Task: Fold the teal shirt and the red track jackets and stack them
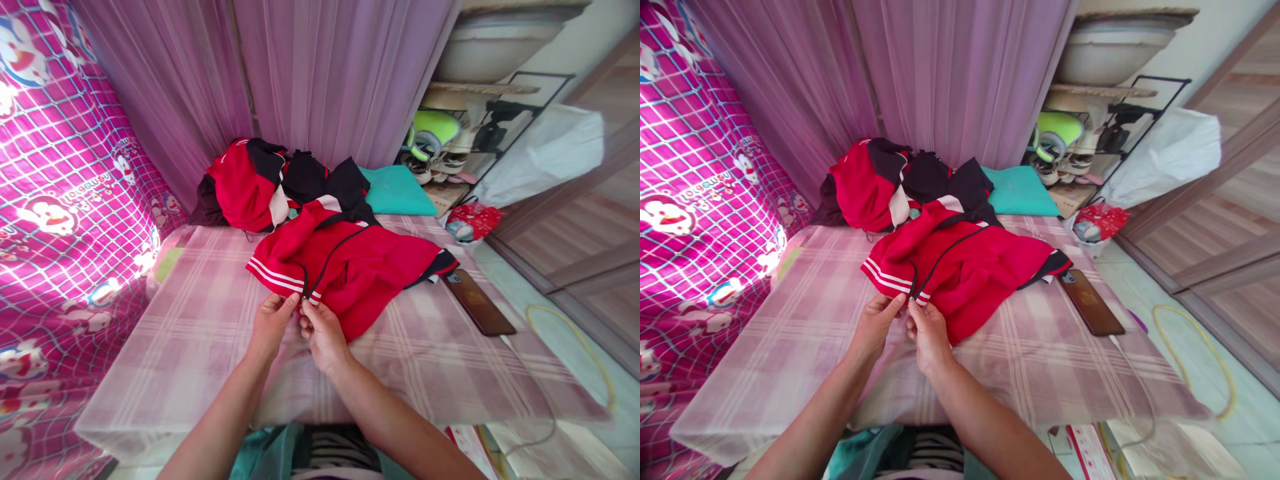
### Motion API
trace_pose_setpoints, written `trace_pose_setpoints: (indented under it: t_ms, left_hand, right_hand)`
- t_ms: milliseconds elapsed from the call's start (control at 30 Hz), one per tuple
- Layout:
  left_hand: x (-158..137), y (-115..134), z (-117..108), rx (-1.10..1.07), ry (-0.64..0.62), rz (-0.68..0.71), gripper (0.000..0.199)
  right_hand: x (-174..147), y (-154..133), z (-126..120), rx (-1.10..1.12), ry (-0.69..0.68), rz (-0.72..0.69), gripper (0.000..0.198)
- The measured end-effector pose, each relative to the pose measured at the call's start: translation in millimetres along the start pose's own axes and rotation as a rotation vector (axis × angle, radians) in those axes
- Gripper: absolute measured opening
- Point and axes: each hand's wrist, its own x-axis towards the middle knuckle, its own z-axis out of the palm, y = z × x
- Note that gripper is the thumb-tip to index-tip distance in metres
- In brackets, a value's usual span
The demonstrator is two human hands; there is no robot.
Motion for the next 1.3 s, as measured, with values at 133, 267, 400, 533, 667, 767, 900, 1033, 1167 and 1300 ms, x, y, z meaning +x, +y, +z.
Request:
trace_pose_setpoints:
  t_ms: [133, 267, 400, 533, 667, 767, 900, 1033, 1167, 1300]
  left_hand:
    - [-2, 2, -5, 0.038, -0.014, -0.013, 0.037]
    - [0, 3, -11, 0.031, -0.016, -0.058, 0.04]
    - [5, 7, -9, -0.037, -0.007, -0.07, 0.041]
    - [7, 10, -2, -0.049, 0.004, -0.049, 0.039]
    - [4, 7, 3, -0.062, 0.008, -0.037, 0.04]
    - [0, 4, 4, -0.052, 0.011, -0.004, 0.037]
    - [-2, 2, 3, -0.013, 0.029, 0.046, 0.032]
    - [-1, 0, 2, 0.023, 0.009, 0.063, 0.03]
    - [-1, -1, 2, 0.038, 0.003, 0.055, 0.03]
    - [-3, 0, 3, 0.052, 0.014, 0.064, 0.028]
  right_hand:
    - [6, -9, 2, 0.008, 0.053, -0.076, 0.045]
    - [10, -17, 2, -0.01, 0.073, -0.031, 0.048]
    - [4, -12, 2, -0.055, -0.024, 0.012, 0.047]
    - [-2, -6, 3, -0.041, -0.052, 0.028, 0.049]
    - [-4, -5, 3, -0.021, -0.046, 0.037, 0.051]
    - [-4, -3, 2, -0.026, -0.035, 0.028, 0.049]
    - [-5, -1, 2, -0.017, -0.022, 0.023, 0.047]
    - [-6, -1, 0, -0.016, -0.066, 0.034, 0.045]
    - [-6, -1, 0, 0.001, -0.057, 0.041, 0.047]
    - [-5, -1, -1, 0.021, -0.05, 0.04, 0.049]
